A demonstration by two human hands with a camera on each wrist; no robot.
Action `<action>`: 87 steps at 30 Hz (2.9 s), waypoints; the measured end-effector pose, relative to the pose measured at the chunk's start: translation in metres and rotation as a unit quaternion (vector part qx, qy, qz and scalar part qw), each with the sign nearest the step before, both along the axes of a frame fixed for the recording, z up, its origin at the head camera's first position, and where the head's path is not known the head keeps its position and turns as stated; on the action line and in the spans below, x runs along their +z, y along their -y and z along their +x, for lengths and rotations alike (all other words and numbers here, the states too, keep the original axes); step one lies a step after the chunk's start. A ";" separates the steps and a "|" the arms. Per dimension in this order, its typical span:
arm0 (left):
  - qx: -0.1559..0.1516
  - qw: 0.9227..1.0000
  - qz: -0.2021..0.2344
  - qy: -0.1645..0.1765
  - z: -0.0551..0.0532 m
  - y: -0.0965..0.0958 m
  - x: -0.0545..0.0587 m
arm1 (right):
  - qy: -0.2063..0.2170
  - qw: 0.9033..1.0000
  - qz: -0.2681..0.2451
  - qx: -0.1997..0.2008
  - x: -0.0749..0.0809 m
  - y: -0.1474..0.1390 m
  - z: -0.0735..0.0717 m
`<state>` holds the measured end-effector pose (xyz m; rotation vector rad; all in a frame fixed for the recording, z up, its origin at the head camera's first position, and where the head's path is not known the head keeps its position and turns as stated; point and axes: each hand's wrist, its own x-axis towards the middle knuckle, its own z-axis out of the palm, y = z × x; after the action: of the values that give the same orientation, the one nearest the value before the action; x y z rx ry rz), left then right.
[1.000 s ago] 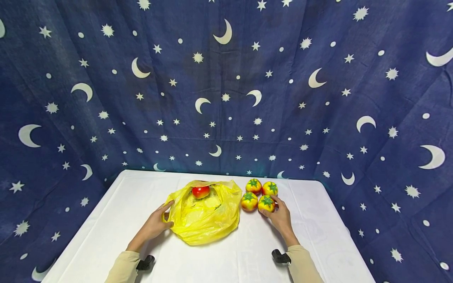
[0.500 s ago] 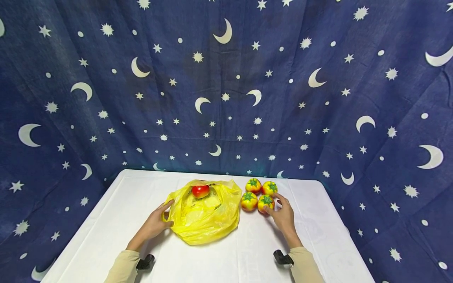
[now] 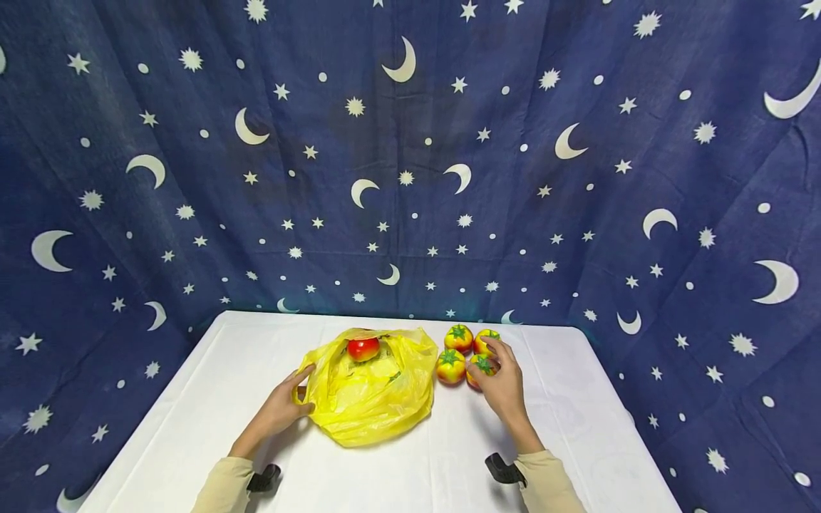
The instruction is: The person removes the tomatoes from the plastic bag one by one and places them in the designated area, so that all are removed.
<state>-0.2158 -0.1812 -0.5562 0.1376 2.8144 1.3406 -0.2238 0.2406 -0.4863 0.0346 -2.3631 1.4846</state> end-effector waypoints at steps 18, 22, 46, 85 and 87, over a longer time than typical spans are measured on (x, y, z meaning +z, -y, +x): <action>0.004 1.000 -0.003 0.001 0.002 -0.003 -0.001 | 0.019 0.995 -0.085 0.039 0.006 0.036 0.015; 0.005 1.000 -0.007 -0.001 0.002 -0.004 -0.001 | 0.014 0.994 -0.096 0.053 0.006 0.042 0.015; 0.007 1.000 -0.008 -0.003 0.004 -0.003 0.001 | 0.058 0.983 -0.101 0.145 0.010 0.092 0.014; -0.003 1.000 0.000 -0.009 0.006 -0.004 0.005 | 0.090 0.971 -0.008 0.219 -0.010 0.158 -0.033; 0.000 1.000 0.002 -0.008 0.006 -0.004 0.005 | 0.094 0.971 -0.003 0.222 -0.011 0.161 -0.035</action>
<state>-0.2103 -0.1772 -0.5510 0.1490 2.8244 1.3502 -0.2588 0.0792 -0.4968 0.4686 -2.6216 1.7589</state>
